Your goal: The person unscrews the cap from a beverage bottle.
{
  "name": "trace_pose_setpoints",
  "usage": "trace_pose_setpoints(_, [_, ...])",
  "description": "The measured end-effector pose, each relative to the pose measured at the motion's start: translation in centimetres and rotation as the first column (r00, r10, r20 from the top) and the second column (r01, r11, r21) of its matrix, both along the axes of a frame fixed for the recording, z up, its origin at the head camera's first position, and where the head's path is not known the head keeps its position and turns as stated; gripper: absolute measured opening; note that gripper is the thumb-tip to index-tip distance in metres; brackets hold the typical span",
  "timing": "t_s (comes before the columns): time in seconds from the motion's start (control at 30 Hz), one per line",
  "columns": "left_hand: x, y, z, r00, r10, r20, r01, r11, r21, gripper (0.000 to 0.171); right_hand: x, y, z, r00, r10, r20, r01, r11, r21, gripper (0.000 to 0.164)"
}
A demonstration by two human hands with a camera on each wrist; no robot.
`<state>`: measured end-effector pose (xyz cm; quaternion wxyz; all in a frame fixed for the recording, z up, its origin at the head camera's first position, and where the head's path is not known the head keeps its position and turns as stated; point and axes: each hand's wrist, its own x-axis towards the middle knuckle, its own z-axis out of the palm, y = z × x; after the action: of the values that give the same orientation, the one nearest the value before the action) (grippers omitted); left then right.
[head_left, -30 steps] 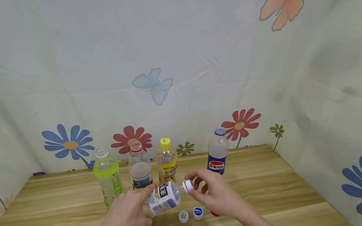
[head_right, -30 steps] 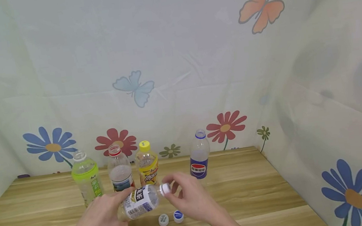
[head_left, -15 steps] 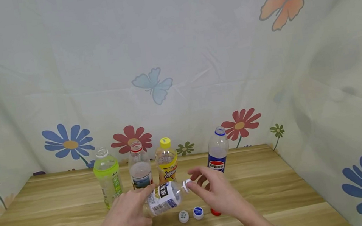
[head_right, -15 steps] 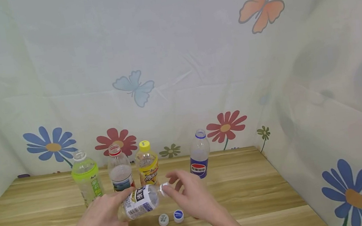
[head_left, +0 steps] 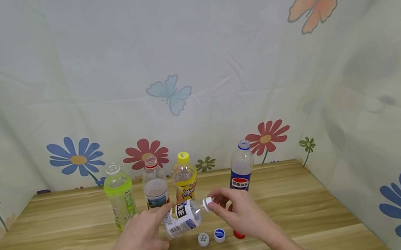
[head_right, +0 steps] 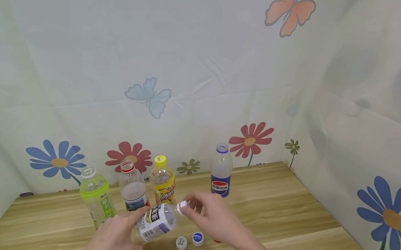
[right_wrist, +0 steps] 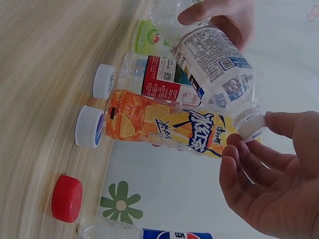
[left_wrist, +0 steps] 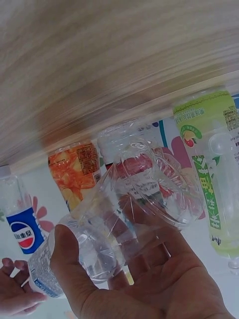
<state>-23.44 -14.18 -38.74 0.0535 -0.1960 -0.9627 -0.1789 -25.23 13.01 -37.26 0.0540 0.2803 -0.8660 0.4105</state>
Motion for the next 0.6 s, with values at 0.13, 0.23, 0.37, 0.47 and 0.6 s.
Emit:
trace_pose_setpoints(0.13, [0.0, -0.01, -0.02, 1.0, -0.001, 0.002, 0.001, 1.0, 0.005, 0.084, 0.07, 0.0, 0.09, 1.0, 0.01, -0.021, -0.01, 1.0, 0.008, 0.027])
trace_pose_setpoints(0.23, [0.0, 0.01, 0.0, 1.0, 0.002, 0.011, -0.002, 1.0, 0.005, 0.083, 0.13, 0.0, 0.21, 0.999, 0.021, -0.024, -0.021, 1.0, 0.011, 0.025])
trace_pose_setpoints(0.37, [-0.02, 0.06, 0.01, 1.0, 0.011, 0.016, -0.011, 1.0, 0.002, 0.083, 0.21, -0.01, 0.35, 0.999, 0.032, -0.021, -0.032, 0.999, 0.007, 0.022])
trace_pose_setpoints(0.47, [-0.05, 0.12, 0.01, 1.0, 0.019, 0.015, -0.019, 1.0, 0.0, 0.083, 0.22, 0.0, 0.37, 0.999, 0.043, -0.025, -0.043, 0.999, 0.0, 0.022])
trace_pose_setpoints(0.6, [-0.11, 0.17, -0.02, 1.0, 0.025, 0.019, -0.025, 1.0, 0.002, 0.083, 0.21, 0.0, 0.33, 0.998, 0.053, -0.038, -0.053, 0.999, -0.007, 0.023])
